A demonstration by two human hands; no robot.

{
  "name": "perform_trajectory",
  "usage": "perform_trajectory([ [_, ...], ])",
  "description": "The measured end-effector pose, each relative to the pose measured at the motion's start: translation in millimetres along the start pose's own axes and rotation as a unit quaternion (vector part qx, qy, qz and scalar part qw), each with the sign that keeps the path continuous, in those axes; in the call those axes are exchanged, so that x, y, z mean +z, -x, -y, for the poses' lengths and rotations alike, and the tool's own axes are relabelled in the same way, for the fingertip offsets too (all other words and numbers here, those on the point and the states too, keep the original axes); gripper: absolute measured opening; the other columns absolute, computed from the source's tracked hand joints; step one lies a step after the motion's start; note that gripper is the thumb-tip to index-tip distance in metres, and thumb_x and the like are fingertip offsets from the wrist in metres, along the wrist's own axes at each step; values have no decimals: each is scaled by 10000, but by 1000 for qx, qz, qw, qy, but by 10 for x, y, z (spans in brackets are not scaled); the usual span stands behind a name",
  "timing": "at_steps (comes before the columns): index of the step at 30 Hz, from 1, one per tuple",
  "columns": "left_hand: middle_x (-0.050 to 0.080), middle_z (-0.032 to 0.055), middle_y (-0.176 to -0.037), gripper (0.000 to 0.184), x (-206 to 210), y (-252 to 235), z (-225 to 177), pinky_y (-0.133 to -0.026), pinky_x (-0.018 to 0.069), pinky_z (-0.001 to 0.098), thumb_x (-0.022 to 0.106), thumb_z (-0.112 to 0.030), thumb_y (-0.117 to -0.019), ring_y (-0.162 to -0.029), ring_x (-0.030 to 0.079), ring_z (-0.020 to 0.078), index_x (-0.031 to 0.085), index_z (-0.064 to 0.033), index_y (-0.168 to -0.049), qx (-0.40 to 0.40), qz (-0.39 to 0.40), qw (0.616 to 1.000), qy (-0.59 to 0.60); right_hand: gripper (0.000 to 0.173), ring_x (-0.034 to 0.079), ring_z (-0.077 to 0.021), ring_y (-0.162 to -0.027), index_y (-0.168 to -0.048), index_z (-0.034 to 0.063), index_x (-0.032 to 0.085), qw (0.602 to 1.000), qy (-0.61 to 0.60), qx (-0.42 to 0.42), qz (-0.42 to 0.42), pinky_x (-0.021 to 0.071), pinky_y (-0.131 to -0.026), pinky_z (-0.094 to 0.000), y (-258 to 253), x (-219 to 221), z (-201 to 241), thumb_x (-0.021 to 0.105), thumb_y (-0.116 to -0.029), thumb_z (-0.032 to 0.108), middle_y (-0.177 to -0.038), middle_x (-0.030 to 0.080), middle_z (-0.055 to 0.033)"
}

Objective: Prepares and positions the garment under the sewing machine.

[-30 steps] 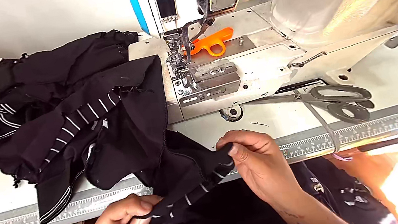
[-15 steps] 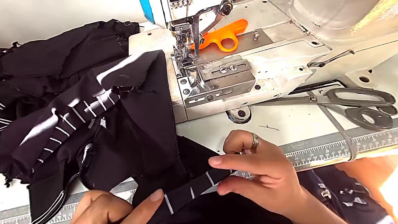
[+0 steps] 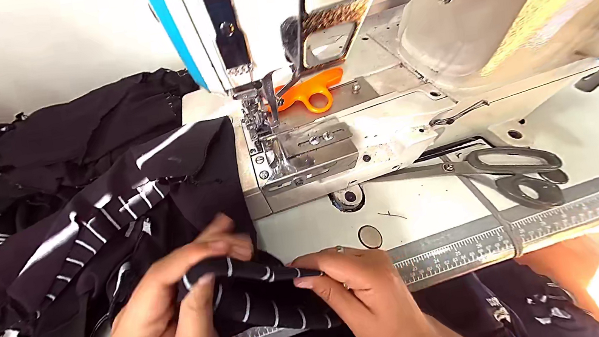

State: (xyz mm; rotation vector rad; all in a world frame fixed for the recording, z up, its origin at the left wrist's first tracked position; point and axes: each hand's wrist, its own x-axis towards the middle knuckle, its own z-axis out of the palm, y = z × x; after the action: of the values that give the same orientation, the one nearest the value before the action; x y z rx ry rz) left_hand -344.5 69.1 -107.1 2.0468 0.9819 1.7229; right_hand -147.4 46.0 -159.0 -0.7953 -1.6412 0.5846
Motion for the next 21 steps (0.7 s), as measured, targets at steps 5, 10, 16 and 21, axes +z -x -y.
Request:
perform_trajectory([
  [5,728,166,-953,194,179,-606,91,-744,513,318,570,-89,-1028,-868,691,206,729,20,-1051,158,-5,921,-357,253,563,69,-573,-988,-11,693,971,-174,161,33,457,-520,-97,-186,51,160,521,-1067,157,-725,676,26],
  [10,739,190,-990,180,264,-1104,255,-649,500,675,668,-192,-977,-855,710,434,778,-51,-1002,-7,183,884,-430,270,520,76,-539,-970,19,661,960,-208,186,8,415,-478,-99,-375,98,193,477,-1087,179,-688,635,69],
  [16,681,39,-870,162,397,-1511,585,-768,493,366,724,-187,-858,-834,634,94,705,-55,-951,-43,228,932,-279,275,493,71,-540,-936,4,659,962,-184,180,-92,400,-495,-99,-439,229,102,453,-1080,116,-678,624,68],
  [21,695,153,-1085,319,470,-1631,708,-941,473,401,717,-217,-910,-1058,640,171,691,22,-1120,19,250,934,-254,284,501,64,-533,-897,36,627,952,-202,202,-107,401,-488,-101,-503,281,79,442,-1091,129,-681,631,60],
])
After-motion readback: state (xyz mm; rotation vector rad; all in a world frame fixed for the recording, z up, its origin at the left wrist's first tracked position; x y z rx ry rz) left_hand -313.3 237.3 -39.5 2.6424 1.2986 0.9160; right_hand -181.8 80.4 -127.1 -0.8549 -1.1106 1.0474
